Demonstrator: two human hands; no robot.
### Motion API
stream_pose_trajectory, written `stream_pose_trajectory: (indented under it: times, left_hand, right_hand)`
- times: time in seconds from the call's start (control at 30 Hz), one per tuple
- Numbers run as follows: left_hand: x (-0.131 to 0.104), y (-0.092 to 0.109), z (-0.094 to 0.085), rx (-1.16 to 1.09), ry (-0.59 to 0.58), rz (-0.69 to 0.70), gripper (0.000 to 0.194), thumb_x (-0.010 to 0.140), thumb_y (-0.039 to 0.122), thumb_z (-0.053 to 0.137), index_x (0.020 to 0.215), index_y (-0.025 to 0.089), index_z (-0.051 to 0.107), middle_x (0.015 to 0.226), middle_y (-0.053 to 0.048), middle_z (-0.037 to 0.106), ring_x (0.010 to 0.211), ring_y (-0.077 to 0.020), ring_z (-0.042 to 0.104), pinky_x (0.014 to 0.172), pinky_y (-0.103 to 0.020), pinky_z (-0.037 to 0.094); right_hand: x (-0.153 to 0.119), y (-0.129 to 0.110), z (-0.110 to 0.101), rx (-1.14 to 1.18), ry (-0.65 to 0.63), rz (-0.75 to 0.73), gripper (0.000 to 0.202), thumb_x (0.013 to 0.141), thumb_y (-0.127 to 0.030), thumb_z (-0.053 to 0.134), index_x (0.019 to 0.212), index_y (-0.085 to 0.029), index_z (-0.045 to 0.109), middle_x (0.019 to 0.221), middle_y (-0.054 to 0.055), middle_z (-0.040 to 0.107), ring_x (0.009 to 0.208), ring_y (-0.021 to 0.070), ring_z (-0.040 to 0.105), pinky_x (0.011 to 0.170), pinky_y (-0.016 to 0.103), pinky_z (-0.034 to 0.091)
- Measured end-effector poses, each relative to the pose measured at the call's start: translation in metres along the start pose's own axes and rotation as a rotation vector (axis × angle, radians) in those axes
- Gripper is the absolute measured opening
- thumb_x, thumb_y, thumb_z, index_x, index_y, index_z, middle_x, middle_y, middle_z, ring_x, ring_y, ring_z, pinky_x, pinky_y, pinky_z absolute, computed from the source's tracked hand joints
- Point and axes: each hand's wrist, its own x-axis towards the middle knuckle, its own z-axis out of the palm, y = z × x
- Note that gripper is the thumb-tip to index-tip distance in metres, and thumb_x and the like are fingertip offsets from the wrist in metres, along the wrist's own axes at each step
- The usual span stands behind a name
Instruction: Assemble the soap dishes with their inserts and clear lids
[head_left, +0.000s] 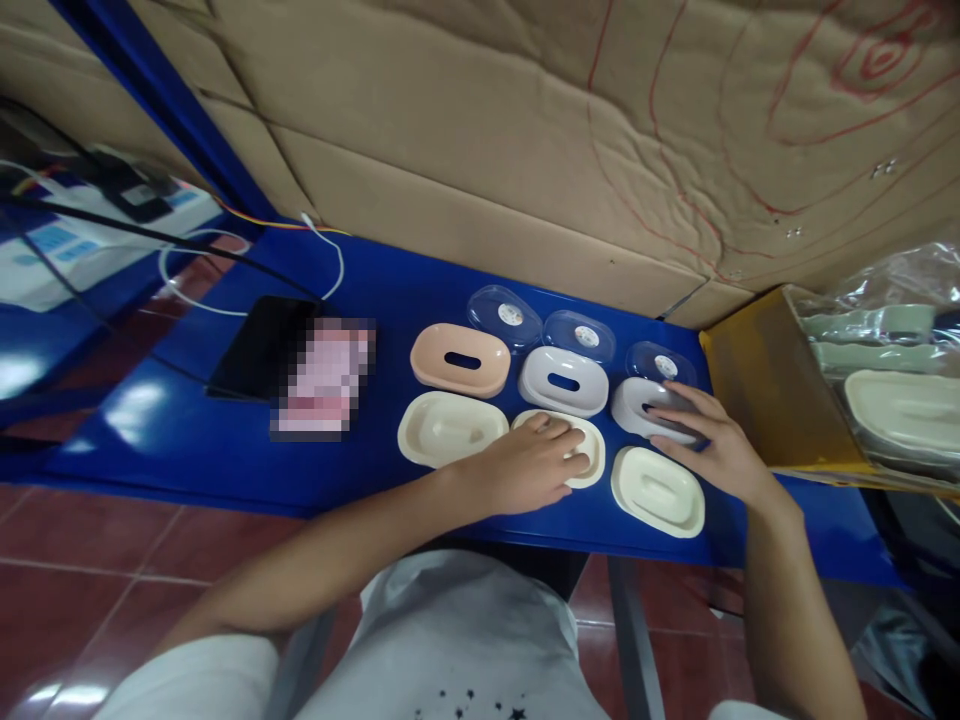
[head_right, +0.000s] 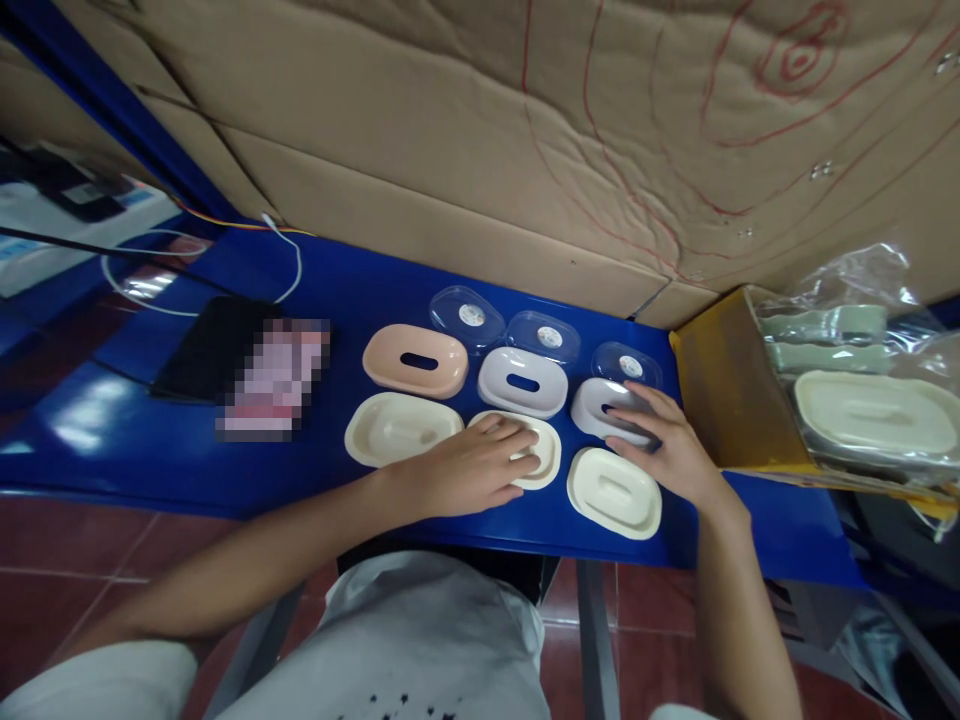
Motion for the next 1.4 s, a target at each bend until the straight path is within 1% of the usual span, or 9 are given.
stream_pose_trajectory:
  times: [0.17, 0.37, 0.53, 0.63, 0.77, 0.93, 1.07, 1.2, 1.4]
  left_hand:
    - [0.000, 0.003, 0.000, 0.002, 0.002, -0.012, 0.028, 0.099, 0.032, 0.076, 0.123, 0.019, 0.068, 0.137, -0.012, 0.067, 0.125, -0.0316, 0.062, 0.101, -0.044, 0.044]
    - [0.000, 0.004, 0.001, -0.005, 0.009, -0.010, 0.030, 0.098, 0.032, 0.077, 0.124, 0.018, 0.068, 0.136, -0.013, 0.066, 0.125, -0.0318, 0.062, 0.101, -0.044, 0.044]
    - [0.000, 0.002, -0.001, 0.000, 0.004, -0.014, 0.025, 0.101, 0.030, 0.073, 0.123, 0.019, 0.068, 0.134, -0.012, 0.067, 0.124, -0.0311, 0.062, 0.100, -0.044, 0.044]
    - [0.000, 0.001, -0.002, 0.000, -0.019, -0.014, 0.025, 0.102, 0.032, 0.071, 0.123, 0.019, 0.068, 0.134, -0.011, 0.068, 0.125, -0.0301, 0.062, 0.101, -0.043, 0.044]
    - [0.001, 0.000, 0.000, 0.016, -0.020, -0.006, 0.027, 0.101, 0.032, 0.073, 0.124, 0.019, 0.067, 0.136, -0.011, 0.067, 0.126, -0.0309, 0.063, 0.101, -0.044, 0.044]
    - [0.001, -0.001, 0.003, 0.026, -0.012, 0.001, 0.029, 0.102, 0.033, 0.073, 0.126, 0.018, 0.067, 0.136, -0.013, 0.068, 0.127, -0.0313, 0.063, 0.101, -0.044, 0.044]
    - [0.001, -0.001, 0.004, 0.034, -0.009, 0.017, 0.028, 0.102, 0.034, 0.073, 0.124, 0.018, 0.068, 0.134, -0.012, 0.069, 0.124, -0.0310, 0.064, 0.099, -0.044, 0.044]
    - [0.001, 0.000, 0.003, 0.046, 0.009, 0.012, 0.027, 0.100, 0.033, 0.076, 0.122, 0.018, 0.069, 0.129, -0.012, 0.070, 0.121, -0.0310, 0.065, 0.098, -0.043, 0.044]
    - [0.000, 0.003, -0.007, 0.019, 0.060, 0.039, 0.027, 0.099, 0.034, 0.078, 0.121, 0.019, 0.071, 0.127, -0.011, 0.070, 0.119, -0.0301, 0.066, 0.098, -0.042, 0.046]
  right_hand:
    - [-0.006, 0.005, 0.007, -0.010, -0.025, -0.003, 0.040, 0.098, -0.053, 0.073, 0.134, -0.036, 0.077, 0.161, 0.008, 0.060, 0.152, 0.0371, 0.053, 0.127, 0.063, 0.042]
    - [-0.029, -0.007, 0.018, -0.044, 0.005, 0.035, 0.056, 0.105, -0.048, 0.063, 0.160, -0.043, 0.053, 0.172, 0.005, 0.047, 0.159, 0.0362, 0.043, 0.130, 0.064, 0.036]
    - [-0.042, -0.034, 0.038, -0.175, 0.116, 0.013, 0.065, 0.107, -0.042, 0.060, 0.168, -0.050, 0.037, 0.178, 0.004, 0.037, 0.158, 0.0419, 0.043, 0.125, 0.069, 0.037]
    - [-0.050, -0.059, 0.048, -0.189, 0.116, -0.027, 0.069, 0.107, -0.038, 0.059, 0.170, -0.051, 0.032, 0.176, 0.005, 0.040, 0.156, 0.0422, 0.046, 0.122, 0.068, 0.038]
    - [-0.059, -0.075, 0.059, -0.231, 0.159, -0.008, 0.070, 0.107, -0.037, 0.060, 0.169, -0.051, 0.032, 0.173, 0.005, 0.046, 0.153, 0.0418, 0.050, 0.122, 0.068, 0.037]
    - [-0.059, -0.056, 0.067, -0.238, 0.175, -0.029, 0.068, 0.106, -0.035, 0.061, 0.168, -0.049, 0.037, 0.170, 0.005, 0.050, 0.154, 0.0403, 0.050, 0.123, 0.065, 0.038]
    - [-0.053, -0.036, 0.061, -0.232, 0.200, -0.074, 0.062, 0.105, -0.035, 0.064, 0.164, -0.044, 0.047, 0.166, 0.007, 0.055, 0.150, 0.0390, 0.055, 0.121, 0.060, 0.041]
    - [-0.043, -0.028, 0.051, -0.267, 0.236, -0.107, 0.056, 0.104, -0.037, 0.067, 0.159, -0.038, 0.056, 0.159, 0.009, 0.062, 0.145, 0.0377, 0.060, 0.118, 0.057, 0.045]
    - [-0.014, -0.046, 0.038, -0.247, 0.264, -0.230, 0.046, 0.105, -0.028, 0.066, 0.152, -0.028, 0.062, 0.154, 0.014, 0.065, 0.140, 0.0350, 0.063, 0.114, 0.053, 0.048]
